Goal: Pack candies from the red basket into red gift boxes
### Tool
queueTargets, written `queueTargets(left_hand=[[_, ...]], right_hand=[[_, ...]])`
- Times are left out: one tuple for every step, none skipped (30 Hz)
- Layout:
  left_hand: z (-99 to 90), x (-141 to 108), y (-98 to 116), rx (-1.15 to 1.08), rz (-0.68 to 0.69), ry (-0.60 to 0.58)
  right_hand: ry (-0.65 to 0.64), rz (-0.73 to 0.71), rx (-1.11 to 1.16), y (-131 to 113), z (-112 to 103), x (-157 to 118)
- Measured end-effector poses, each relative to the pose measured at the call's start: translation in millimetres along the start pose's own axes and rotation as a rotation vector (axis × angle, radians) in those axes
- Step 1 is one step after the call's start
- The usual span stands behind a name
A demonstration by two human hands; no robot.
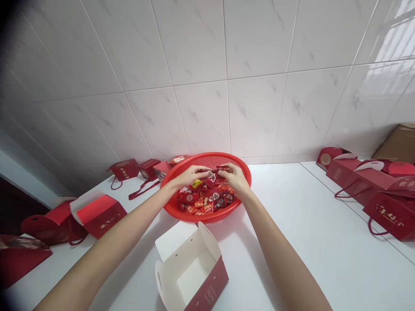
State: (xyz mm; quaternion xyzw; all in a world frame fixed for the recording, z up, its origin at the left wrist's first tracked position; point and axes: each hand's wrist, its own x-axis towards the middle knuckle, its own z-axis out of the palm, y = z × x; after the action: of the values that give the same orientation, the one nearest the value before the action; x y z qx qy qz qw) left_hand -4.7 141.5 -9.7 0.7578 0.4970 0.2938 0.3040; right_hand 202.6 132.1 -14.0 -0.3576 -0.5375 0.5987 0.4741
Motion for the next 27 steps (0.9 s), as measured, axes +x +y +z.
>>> queueTargets(left_hand=[[0.3,0.1,0.0,-0.047,0.016,0.018],[0.8,0.1,0.0,-0.104,0.030,0.035],[1.2,0.2,0.0,-0.168,0.041,0.045],[1.6,0.2,0.1,-0.230,0.047,0.048],[1.9,0.1,0.3,-0.281,0.047,0.042],[2.1,-0.1,0.5,-0.308,0.039,0.031],[2.1,-0.5,0.7,-0.305,0.025,0.014],[2.0,-1.1,0.9,-0.277,0.007,-0.007],[1.7,-2.0,1.0,-0.239,-0.011,-0.023],[1.4,-3.0,1.1,-0.178,-0.031,-0.050],[1.1,-4.3,1.2,-0.078,-0.062,-0.109],[0.9,-5.6,1.3,0.044,-0.104,-0.191],[0.8,-6.8,1.7,0.167,-0.149,-0.284],[1.0,-8.0,2.3,0.273,-0.193,-0.372],[1.6,-8.9,3.2,0.368,-0.229,-0.444],[2.5,-9.5,4.4,0.443,-0.253,-0.490],[3.8,-9.9,5.7,0.486,-0.262,-0.502],[5.5,-10.0,7.0,0.522,-0.260,-0.499],[7.4,-9.8,8.2,0.566,-0.259,-0.498],[9.5,-9.6,9.1,0.607,-0.259,-0.495],[11.6,-9.3,9.7,0.634,-0.261,-0.489],[13.4,-9.0,9.9,0.644,-0.263,-0.483],[14.9,-8.8,9.8,0.650,-0.266,-0.475],[15.8,-8.8,9.5,0.659,-0.267,-0.467],[16.0,-8.8,9.2,0.667,-0.266,-0.454],[15.4,-8.9,9.0,0.674,-0.259,-0.433],[13.9,-9.0,8.9,0.682,-0.246,-0.400]], right_hand=[[-0.023,0.004,-0.005,0.0,-0.8,-0.2],[-0.049,0.009,-0.012,-0.2,-1.3,-0.8],[-0.074,0.013,-0.018,-0.7,-1.6,-1.5],[-0.094,0.014,-0.023,-1.3,-1.7,-2.3],[-0.104,0.012,-0.027,-1.7,-1.5,-2.9],[-0.102,0.006,-0.028,-1.9,-1.3,-3.2],[-0.088,-0.005,-0.027,-1.8,-1.1,-3.0],[-0.063,-0.019,-0.024,-1.2,-0.9,-2.4],[-0.029,-0.036,-0.017,-0.3,-0.7,-1.4],[0.007,-0.054,-0.009,0.9,-0.7,0.0],[0.039,-0.072,-0.001,2.3,-0.7,1.4],[0.066,-0.086,0.007,3.7,-0.8,2.8],[0.085,-0.098,0.012,4.9,-0.8,4.0],[0.096,-0.106,0.015,5.8,-0.8,4.9],[0.100,-0.110,0.016,6.5,-0.8,5.4],[0.098,-0.111,0.016,6.7,-0.7,5.5],[0.096,-0.109,0.015,6.6,-0.5,5.3],[0.092,-0.105,0.013,6.2,-0.3,4.8],[0.088,-0.100,0.012,5.6,-0.1,4.2],[0.085,-0.095,0.011,5.0,0.0,3.6],[0.082,-0.091,0.011,4.3,0.1,3.0],[0.081,-0.087,0.011,3.7,0.1,2.4],[0.082,-0.083,0.010,3.1,0.1,2.0],[0.086,-0.079,0.009,2.6,0.1,1.6],[0.095,-0.074,0.008,2.2,0.1,1.2],[0.106,-0.069,0.006,1.8,0.2,0.9],[0.121,-0.064,0.004,1.4,0.3,0.6]])
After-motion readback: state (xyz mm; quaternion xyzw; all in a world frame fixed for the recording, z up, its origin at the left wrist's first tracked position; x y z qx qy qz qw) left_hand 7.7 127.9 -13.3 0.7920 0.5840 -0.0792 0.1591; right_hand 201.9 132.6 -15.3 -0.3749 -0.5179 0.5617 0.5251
